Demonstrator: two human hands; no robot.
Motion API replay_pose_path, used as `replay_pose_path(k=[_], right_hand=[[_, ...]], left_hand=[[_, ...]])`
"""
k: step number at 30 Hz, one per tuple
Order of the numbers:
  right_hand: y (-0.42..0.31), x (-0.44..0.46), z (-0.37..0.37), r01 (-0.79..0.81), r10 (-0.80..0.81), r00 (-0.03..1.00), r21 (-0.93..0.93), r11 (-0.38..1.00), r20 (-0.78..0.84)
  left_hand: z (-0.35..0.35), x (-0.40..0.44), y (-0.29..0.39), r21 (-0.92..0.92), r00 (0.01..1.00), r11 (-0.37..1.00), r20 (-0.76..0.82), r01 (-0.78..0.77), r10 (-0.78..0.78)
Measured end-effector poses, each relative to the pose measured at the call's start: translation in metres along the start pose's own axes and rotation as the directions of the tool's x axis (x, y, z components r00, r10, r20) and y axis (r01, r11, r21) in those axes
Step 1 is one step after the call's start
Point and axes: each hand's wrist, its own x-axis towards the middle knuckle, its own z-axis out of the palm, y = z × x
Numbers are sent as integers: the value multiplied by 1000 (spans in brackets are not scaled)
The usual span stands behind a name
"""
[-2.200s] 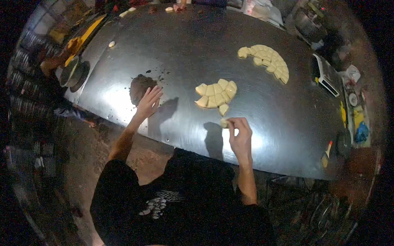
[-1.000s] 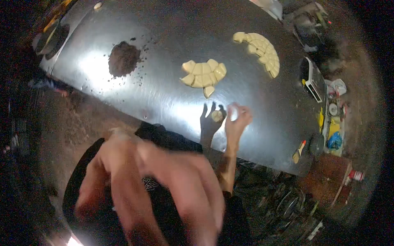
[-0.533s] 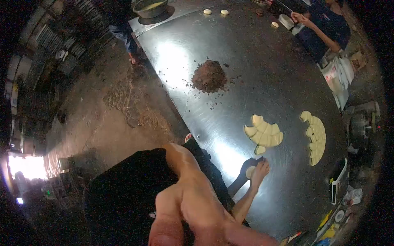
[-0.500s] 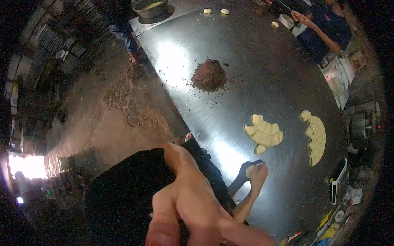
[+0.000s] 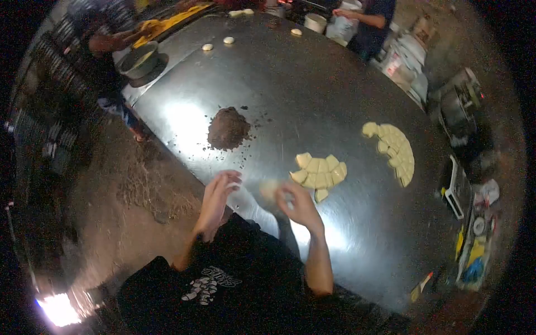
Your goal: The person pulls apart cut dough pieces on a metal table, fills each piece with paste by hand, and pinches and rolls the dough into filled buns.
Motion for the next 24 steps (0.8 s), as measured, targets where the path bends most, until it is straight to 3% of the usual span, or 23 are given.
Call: replay_pose_path(k=[1,2,3,4,6,8,9,10,11,12,14,15,17,19,20,21,23,24], right_hand=[[-9,19,17,1,44,993,383,924,-109],[-37,37,28,68,5,990,510,857,-140],[-61,43,33,141,-32,982,623,769,-184],[-72,39,37,147,-10,976,627,765,-217],[-82,33,40,262,-242,953,96,960,-180],[-66,13,47,238,-226,963,71,969,-149],[-56,1,49,228,-224,971,43,973,-86],[-48,-10,50,220,-215,972,40,975,-97],[-39,-23,50,129,-119,987,85,988,-110],[-31,-36,49,38,-23,993,130,991,-118],[-18,-57,43,-35,59,988,163,986,-143],[-11,-67,41,-99,132,978,200,975,-158],[9,-84,38,-127,174,960,210,969,-222],[20,-92,30,-172,258,912,273,946,-318],[28,-93,27,-156,232,930,266,951,-284],[42,-93,27,-190,277,902,273,943,-330],[62,-86,27,-258,345,856,261,930,-384],[67,-77,32,-244,324,875,249,937,-360]], left_hand=[[-8,9,-25,-67,977,997,-205,47,-60],[-12,15,-47,-135,909,987,-396,85,-132],[-13,17,-62,-128,918,985,-366,115,-154],[-14,23,-73,-37,927,990,-348,135,-139],[-18,41,-103,71,945,985,-299,159,-131],[-11,59,-141,64,994,992,-29,-108,110],[3,71,-145,61,995,993,-12,-102,103],[20,89,-148,211,997,976,57,-54,43],[36,103,-152,359,993,933,114,-15,-28],[51,117,-163,357,992,934,122,-12,-34],[75,141,-190,592,965,780,257,-204,56],[84,143,-192,591,965,781,255,-202,57],[99,149,-193,778,949,549,295,-306,112],[99,137,-196,799,932,481,323,-361,162],[92,128,-198,812,909,408,368,-418,197],[84,118,-193,832,921,397,327,-388,213],[75,93,-176,692,956,689,295,-216,4],[71,81,-159,699,965,685,262,-205,21]])
